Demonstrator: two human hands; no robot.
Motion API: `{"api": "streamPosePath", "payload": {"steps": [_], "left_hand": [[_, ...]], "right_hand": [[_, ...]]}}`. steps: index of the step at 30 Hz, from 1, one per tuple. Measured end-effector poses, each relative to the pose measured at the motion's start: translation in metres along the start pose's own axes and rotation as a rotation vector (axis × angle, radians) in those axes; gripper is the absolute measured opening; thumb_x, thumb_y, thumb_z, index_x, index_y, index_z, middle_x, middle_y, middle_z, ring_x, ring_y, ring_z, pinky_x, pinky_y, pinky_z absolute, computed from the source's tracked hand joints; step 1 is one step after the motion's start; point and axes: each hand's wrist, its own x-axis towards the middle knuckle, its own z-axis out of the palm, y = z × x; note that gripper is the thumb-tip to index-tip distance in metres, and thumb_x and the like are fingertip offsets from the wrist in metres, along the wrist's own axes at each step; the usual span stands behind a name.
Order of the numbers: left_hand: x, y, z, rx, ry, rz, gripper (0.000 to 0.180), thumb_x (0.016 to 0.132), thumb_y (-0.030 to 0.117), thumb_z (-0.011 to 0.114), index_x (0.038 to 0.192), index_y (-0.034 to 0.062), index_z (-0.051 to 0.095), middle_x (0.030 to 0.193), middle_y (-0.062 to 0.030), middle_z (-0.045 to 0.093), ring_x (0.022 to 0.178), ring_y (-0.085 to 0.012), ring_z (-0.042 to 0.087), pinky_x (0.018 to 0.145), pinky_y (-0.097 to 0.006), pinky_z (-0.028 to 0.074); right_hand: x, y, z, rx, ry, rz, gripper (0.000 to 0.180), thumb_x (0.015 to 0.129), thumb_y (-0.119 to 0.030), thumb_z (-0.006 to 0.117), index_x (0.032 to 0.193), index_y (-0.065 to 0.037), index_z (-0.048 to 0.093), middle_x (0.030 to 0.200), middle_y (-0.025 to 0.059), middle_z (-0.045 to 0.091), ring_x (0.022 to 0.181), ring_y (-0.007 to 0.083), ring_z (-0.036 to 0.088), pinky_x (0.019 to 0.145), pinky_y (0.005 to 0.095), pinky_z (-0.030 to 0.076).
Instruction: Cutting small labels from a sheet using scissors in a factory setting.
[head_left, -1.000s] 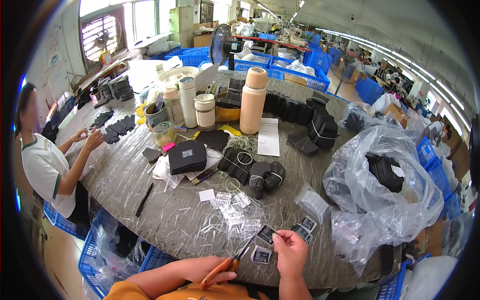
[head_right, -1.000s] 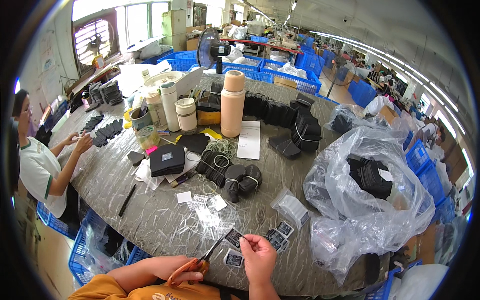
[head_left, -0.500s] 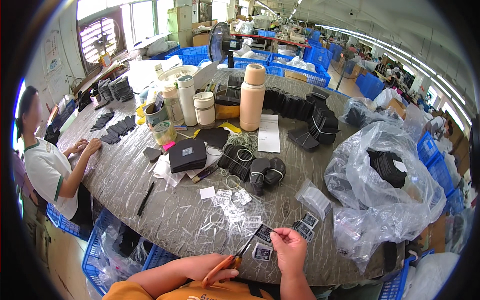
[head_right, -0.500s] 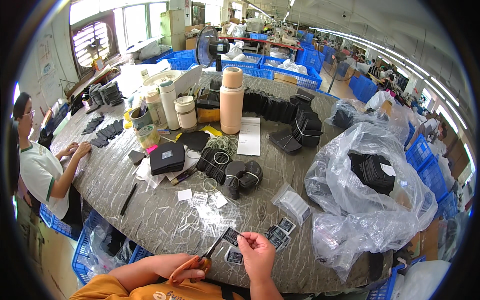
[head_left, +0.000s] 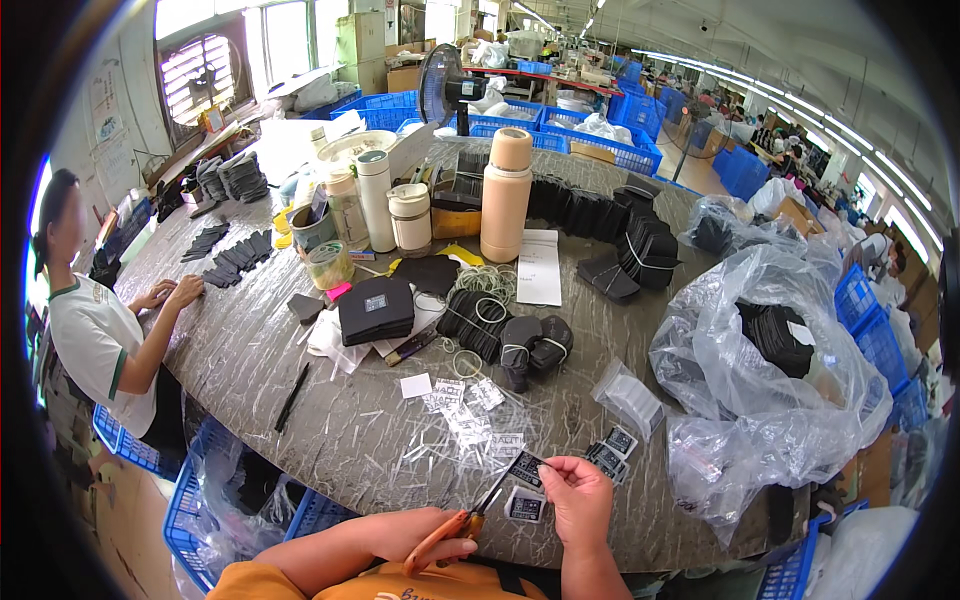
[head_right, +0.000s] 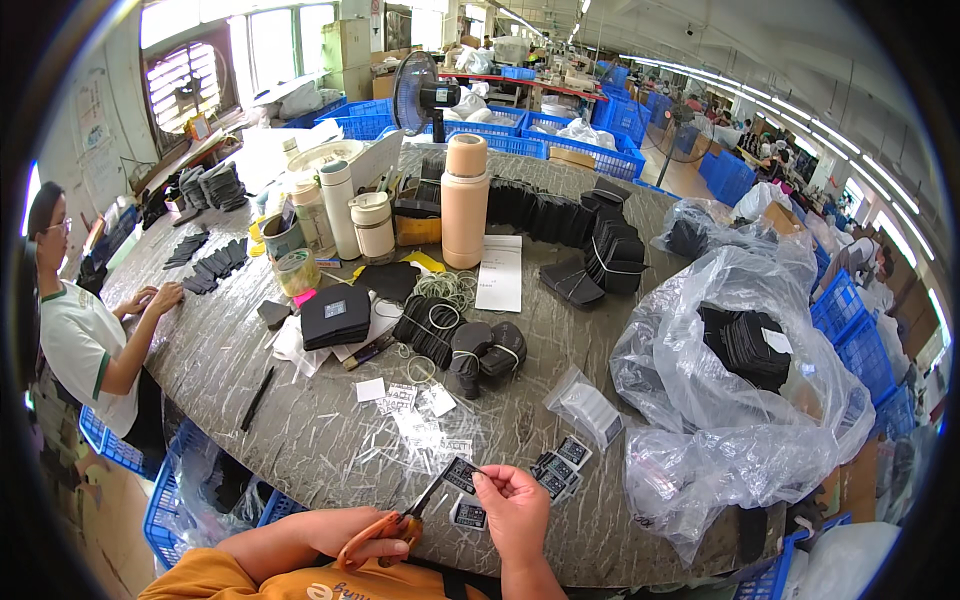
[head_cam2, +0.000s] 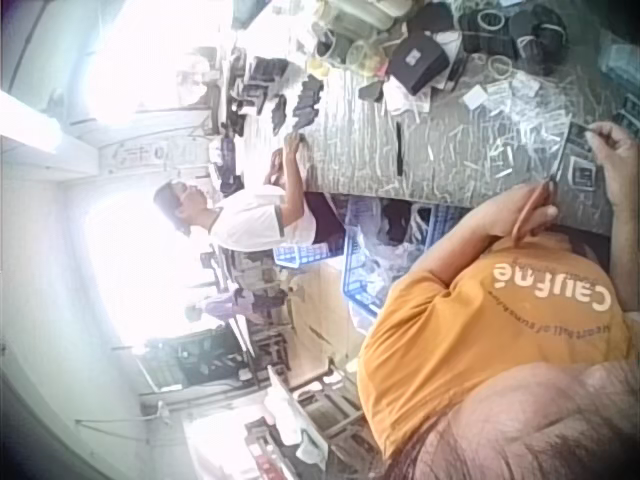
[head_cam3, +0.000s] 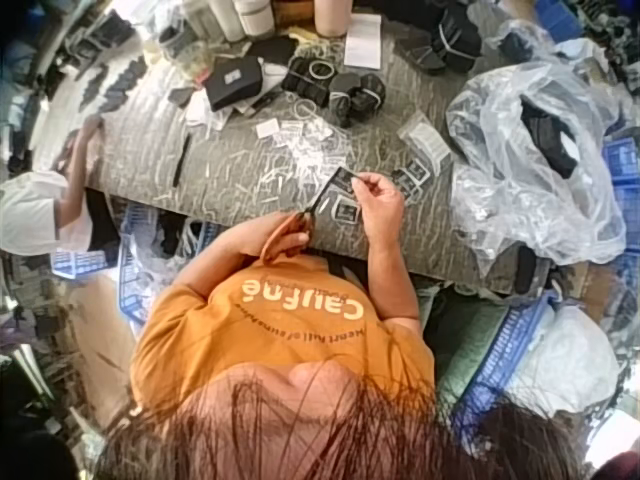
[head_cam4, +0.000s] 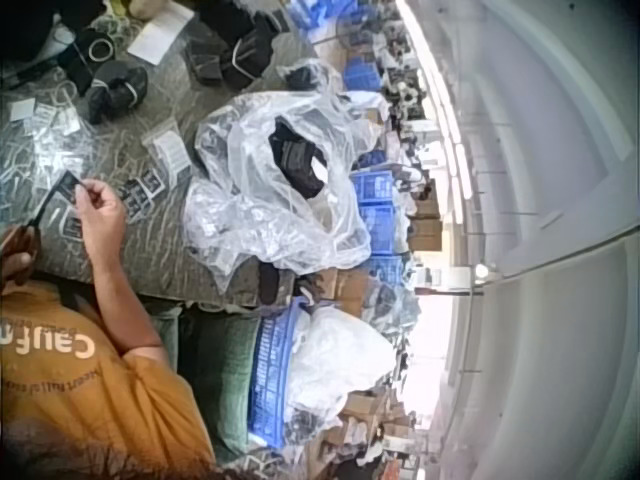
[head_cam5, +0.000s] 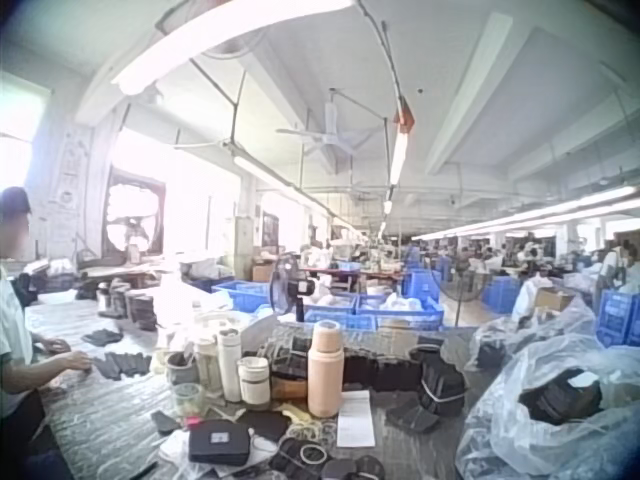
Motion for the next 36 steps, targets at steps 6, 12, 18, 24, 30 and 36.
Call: {"api": "streamPosePath", "payload": {"steps": [6,12,18,24,30,36], "left_hand": [[-0.001,-0.002,0.0,0.029,-0.013,0.081,0.037,0.094,0.035,0.046,0.074,0.0062,0.057,0.057,-0.0012,0.051,0.044,-0.009,0.048,0.04,-0.024,0.037],[-0.001,0.001,-0.002,0.053,-0.03,0.053,0.037,0.094,0.03,0.046,0.07,0.0029,0.055,0.06,-0.0053,0.057,0.056,-0.0152,0.055,0.053,-0.029,0.043],[-0.005,0.008,-0.001,-0.002,-0.031,0.03,0.037,0.094,0.028,0.046,0.068,0.0039,0.056,0.057,-0.0035,0.056,0.053,-0.0133,0.054,0.051,-0.028,0.042],[-0.006,-0.002,0.004,-0.06,0.027,0.024,0.038,0.094,0.03,0.047,0.066,0.0058,0.056,0.055,-0.001,0.056,0.047,-0.0099,0.051,0.046,-0.025,0.04],[-0.005,-0.003,0.008,-0.186,0.074,-0.132,0.037,0.094,0.029,0.048,0.066,0.006,0.057,0.056,-0.0008,0.056,0.047,-0.0096,0.051,0.046,-0.024,0.04],[-0.005,-0.005,0.001,-0.252,0.159,-0.095,0.036,0.093,0.027,0.049,0.068,0.0041,0.059,0.059,-0.0022,0.059,0.047,-0.0094,0.053,0.042,-0.023,0.041]], "right_hand": [[0.002,0.001,0.0,-0.005,-0.006,0.011,0.011,0.08,0.002,0.065,0.09,0.004,0.062,0.077,0.0007,0.061,0.064,0.0025,0.052,0.059,0.015,0.042],[0.002,0.001,0.0,-0.001,-0.016,0.015,0.01,0.08,0.001,0.066,0.089,0.004,0.062,0.076,0.0009,0.061,0.064,0.003,0.053,0.06,0.0151,0.043],[0.003,0.0,0.002,0.019,-0.018,0.013,0.01,0.08,0.001,0.066,0.089,0.004,0.063,0.075,0.0007,0.061,0.063,0.0026,0.053,0.059,0.0149,0.042],[0.004,0.003,0.001,0.004,-0.019,0.028,0.01,0.08,0.001,0.066,0.089,0.004,0.063,0.075,0.0003,0.061,0.063,0.0024,0.052,0.059,0.0147,0.042],[0.004,0.004,-0.002,0.006,-0.023,0.041,0.01,0.079,0.001,0.067,0.088,0.003,0.063,0.075,0.0001,0.061,0.063,0.0025,0.052,0.059,0.0149,0.042],[0.009,0.005,-0.046,-0.257,0.193,-0.102,0.019,0.077,0.0,0.069,0.094,0.001,0.06,0.073,0.0019,0.061,0.062,0.0054,0.054,0.059,0.0188,0.043]]}}
